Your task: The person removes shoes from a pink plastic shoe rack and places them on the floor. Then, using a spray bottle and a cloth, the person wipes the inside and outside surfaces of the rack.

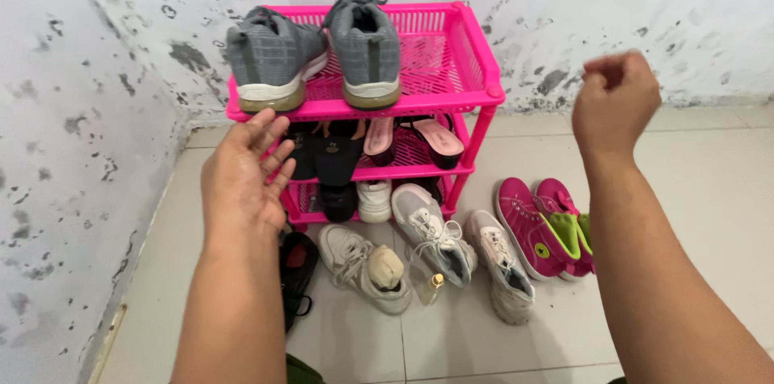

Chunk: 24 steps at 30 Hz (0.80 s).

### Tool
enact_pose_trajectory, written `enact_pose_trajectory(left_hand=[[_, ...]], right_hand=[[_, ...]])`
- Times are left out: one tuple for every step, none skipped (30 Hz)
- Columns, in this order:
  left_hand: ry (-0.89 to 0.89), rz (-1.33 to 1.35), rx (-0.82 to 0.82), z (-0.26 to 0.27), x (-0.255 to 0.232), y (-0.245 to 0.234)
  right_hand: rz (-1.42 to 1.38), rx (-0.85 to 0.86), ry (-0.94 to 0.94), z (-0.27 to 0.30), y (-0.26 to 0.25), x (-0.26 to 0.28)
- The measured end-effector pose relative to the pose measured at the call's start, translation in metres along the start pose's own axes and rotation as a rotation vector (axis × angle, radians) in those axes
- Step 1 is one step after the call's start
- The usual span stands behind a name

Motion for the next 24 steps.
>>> enact_pose_trajectory(left_hand=[[-0.009, 0.029, -0.021, -0.002, 0.001, -0.004], [-0.019, 0.057, -0.042, -0.003, 0.003, -0.007], [-0.028, 0.085, -0.062, -0.004, 0.005, -0.009], [-0.043, 0.106, -0.067, -0.005, 0.006, -0.011], [-0.058, 0.127, -0.071, -0.006, 0.007, -0.011], [-0.072, 0.147, -0.075, -0.006, 0.008, -0.012], [-0.063, 0.158, -0.066, -0.006, 0.005, -0.013], [-0.055, 0.169, -0.058, -0.005, 0.003, -0.014], [-0.050, 0.181, -0.047, -0.004, 0.001, -0.014], [-0.052, 0.193, -0.049, -0.004, 0.000, -0.016], [-0.051, 0.203, -0.051, -0.003, -0.003, -0.018], [-0.051, 0.214, -0.053, -0.004, -0.006, -0.020], [-0.059, 0.226, -0.058, -0.004, -0.007, -0.022], [-0.067, 0.237, -0.063, -0.004, -0.007, -0.023], [-0.075, 0.249, -0.066, -0.005, -0.007, -0.024], [-0.076, 0.259, -0.062, -0.005, -0.007, -0.025], [-0.077, 0.271, -0.059, -0.006, -0.006, -0.025], [-0.079, 0.282, -0.056, -0.006, -0.006, -0.025], [-0.081, 0.295, -0.049, -0.007, -0.006, -0.025], [-0.083, 0.308, -0.042, -0.007, -0.006, -0.024], [-0.085, 0.318, -0.037, -0.008, -0.007, -0.025], [-0.077, 0.327, -0.032, -0.008, -0.009, -0.025], [-0.070, 0.337, -0.025, -0.008, -0.011, -0.025], [-0.064, 0.347, -0.019, -0.007, -0.012, -0.023]], right_hand=[[-0.108, 0.014, -0.093, -0.004, 0.003, 0.039], [-0.119, 0.075, -0.139, -0.003, 0.014, 0.075], [-0.128, 0.136, -0.184, 0.001, 0.028, 0.108], [-0.171, 0.249, -0.204, 0.008, 0.044, 0.136], [-0.212, 0.361, -0.226, 0.017, 0.060, 0.162], [-0.180, 0.450, -0.263, 0.027, 0.075, 0.186], [-0.148, 0.537, -0.302, 0.035, 0.090, 0.206], [-0.110, 0.514, -0.402, 0.037, 0.096, 0.227], [-0.068, 0.492, -0.501, 0.041, 0.101, 0.245], [-0.024, 0.469, -0.599, 0.044, 0.106, 0.259], [-0.004, 0.472, -0.584, 0.040, 0.115, 0.263], [0.017, 0.475, -0.569, 0.033, 0.125, 0.267], [0.037, 0.481, -0.552, 0.026, 0.134, 0.268], [0.079, 0.577, -0.512, 0.019, 0.151, 0.267], [0.123, 0.672, -0.470, 0.013, 0.169, 0.264], [0.167, 0.766, -0.427, 0.010, 0.184, 0.261], [0.266, 0.813, -0.400, 0.008, 0.196, 0.259], [0.365, 0.859, -0.372, 0.009, 0.207, 0.257], [0.466, 0.903, -0.342, 0.009, 0.215, 0.255], [0.463, 0.897, -0.323, 0.006, 0.217, 0.257], [0.457, 0.891, -0.303, 0.004, 0.219, 0.262], [0.450, 0.886, -0.284, 0.003, 0.220, 0.267], [0.423, 0.911, -0.259, 0.003, 0.223, 0.273], [0.396, 0.936, -0.233, 0.003, 0.227, 0.281]])
Point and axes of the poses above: each hand's wrist, its own z-axis away from the middle knuckle, its own y-axis out of the palm, x = y × z, the point moved 9 cm from there along -z, towards the middle knuckle, and after that the axes turned 6 degrees about x, right-handed, at the moved point
